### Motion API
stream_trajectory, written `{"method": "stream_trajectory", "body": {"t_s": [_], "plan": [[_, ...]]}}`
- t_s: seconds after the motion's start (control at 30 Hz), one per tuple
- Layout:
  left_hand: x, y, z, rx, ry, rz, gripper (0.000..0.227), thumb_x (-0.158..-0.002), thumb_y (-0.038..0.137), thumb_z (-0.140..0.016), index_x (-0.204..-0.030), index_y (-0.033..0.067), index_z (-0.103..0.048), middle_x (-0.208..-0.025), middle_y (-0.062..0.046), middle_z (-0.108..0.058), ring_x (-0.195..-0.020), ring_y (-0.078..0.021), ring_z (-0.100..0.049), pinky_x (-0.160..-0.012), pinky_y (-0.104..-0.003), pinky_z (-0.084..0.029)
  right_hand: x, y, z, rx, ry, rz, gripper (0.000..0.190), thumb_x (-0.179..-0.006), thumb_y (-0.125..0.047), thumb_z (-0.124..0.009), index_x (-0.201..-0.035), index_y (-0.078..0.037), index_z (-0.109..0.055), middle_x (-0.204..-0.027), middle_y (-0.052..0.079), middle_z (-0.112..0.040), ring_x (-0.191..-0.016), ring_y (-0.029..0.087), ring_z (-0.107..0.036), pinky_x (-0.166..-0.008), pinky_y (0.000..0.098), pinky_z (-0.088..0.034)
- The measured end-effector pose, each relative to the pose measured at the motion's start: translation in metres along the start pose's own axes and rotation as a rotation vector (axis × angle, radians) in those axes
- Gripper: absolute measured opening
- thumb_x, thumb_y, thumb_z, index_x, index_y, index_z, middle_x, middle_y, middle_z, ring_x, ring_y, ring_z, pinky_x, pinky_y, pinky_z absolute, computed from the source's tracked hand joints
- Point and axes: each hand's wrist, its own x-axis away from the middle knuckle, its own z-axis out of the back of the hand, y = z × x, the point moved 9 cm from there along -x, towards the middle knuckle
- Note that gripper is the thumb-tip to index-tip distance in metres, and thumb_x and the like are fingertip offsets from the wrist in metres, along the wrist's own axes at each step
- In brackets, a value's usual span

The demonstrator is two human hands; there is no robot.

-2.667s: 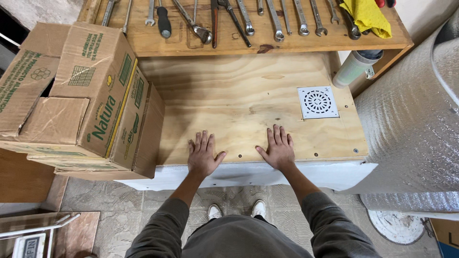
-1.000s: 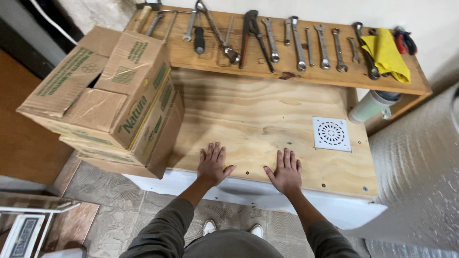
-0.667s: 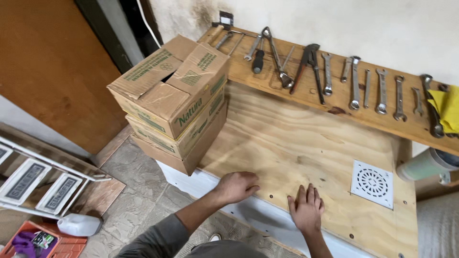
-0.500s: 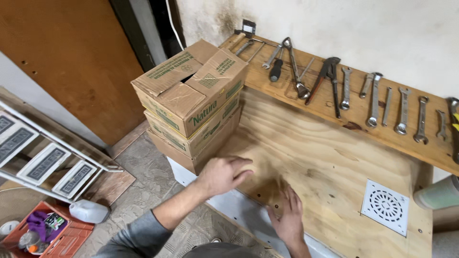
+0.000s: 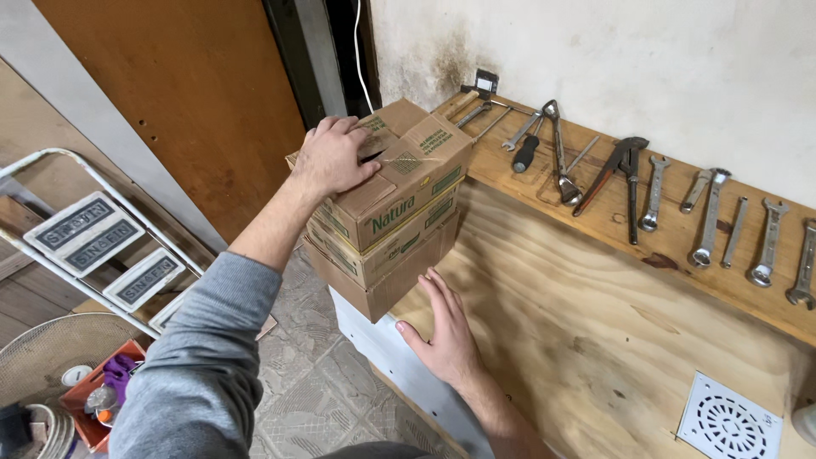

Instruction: The person assembles several cardboard boxes on a wooden workbench. They unfold flat-packed boxes, fold the side flaps, and secure the top flaps with black tape. The person handles multiple boxes sequentially, stacking completed ones to the side.

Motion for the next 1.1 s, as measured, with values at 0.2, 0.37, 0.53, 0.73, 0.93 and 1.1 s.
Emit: {"method": "stream_trajectory", "body": {"t_s": [0.2,0.37,0.53,0.73,0.93,1.1], "plan": [[-0.043,-0.053,-0.065,0.05,-0.384,0.235,0.096,-0.078,0.075,-0.061,-0.159,0.0257,-0.041,-0.16,-0.016,-0.041,-0.142,-0.0476,-0.043,-0.109,-0.064,-0.041,0.001,0.009,-0.013,-0.087,-0.021,-0.036,0.071,-0.087,-0.029,-0.078,-0.146,-0.004,-0.047,-0.153,0.025,-0.043,-0.134,0.04,-0.052,-0.109,0.0479,-0.047],[-0.056,-0.069,-0.062,0.135,-0.306,0.287,0.093,-0.071,0.067,-0.072,-0.152,0.0239,-0.051,-0.143,-0.021,-0.058,-0.129,-0.0466,-0.057,-0.1,-0.059,-0.052,-0.003,0.012,-0.007,-0.139,0.017,-0.071,0.065,-0.086,-0.024,-0.079,-0.143,-0.006,-0.051,-0.147,0.021,-0.051,-0.124,0.036,-0.064,-0.097,0.0434,-0.059],[-0.029,-0.036,-0.009,0.098,-0.167,0.268,0.088,-0.066,0.072,-0.073,-0.142,0.0278,-0.062,-0.132,-0.014,-0.067,-0.127,-0.0376,-0.058,-0.099,-0.056,-0.051,-0.006,0.014,0.007,-0.17,0.068,-0.058,0.06,-0.089,-0.018,-0.076,-0.141,-0.005,-0.051,-0.146,0.02,-0.053,-0.12,0.036,-0.066,-0.093,0.0423,-0.06],[0.052,0.062,0.094,-0.099,0.309,-0.003,0.07,-0.068,0.067,-0.069,-0.126,0.0286,-0.07,-0.121,-0.004,-0.065,-0.114,-0.0264,-0.058,-0.089,-0.046,-0.048,-0.006,-0.027,0.049,-0.098,0.232,-0.027,0.067,-0.089,-0.017,-0.076,-0.145,0.001,-0.045,-0.15,0.028,-0.042,-0.13,0.042,-0.057,-0.099,0.0444,-0.058],[0.13,0.176,0.115,0.145,0.575,-0.454,0.071,-0.055,0.055,-0.081,-0.12,0.0278,-0.072,-0.124,-0.009,-0.067,-0.111,-0.0302,-0.059,-0.09,-0.047,-0.044,0.039,-0.143,0.114,0.485,0.626,0.475,0.04,-0.09,-0.031,-0.072,-0.116,0.0,-0.07,-0.121,0.02,-0.064,-0.111,0.04,-0.066,-0.094,0.0501,-0.055],[0.163,0.253,0.086,0.331,0.545,-0.72,0.062,-0.057,0.039,-0.088,-0.114,0.0213,-0.074,-0.129,-0.016,-0.064,-0.114,-0.0345,-0.059,-0.09,-0.049,-0.042,0.064,-0.083,0.118,0.808,0.495,0.099,0.045,-0.097,-0.047,-0.06,-0.125,-0.011,-0.064,-0.132,0.012,-0.056,-0.124,0.033,-0.053,-0.096,0.0438,-0.037]]}}
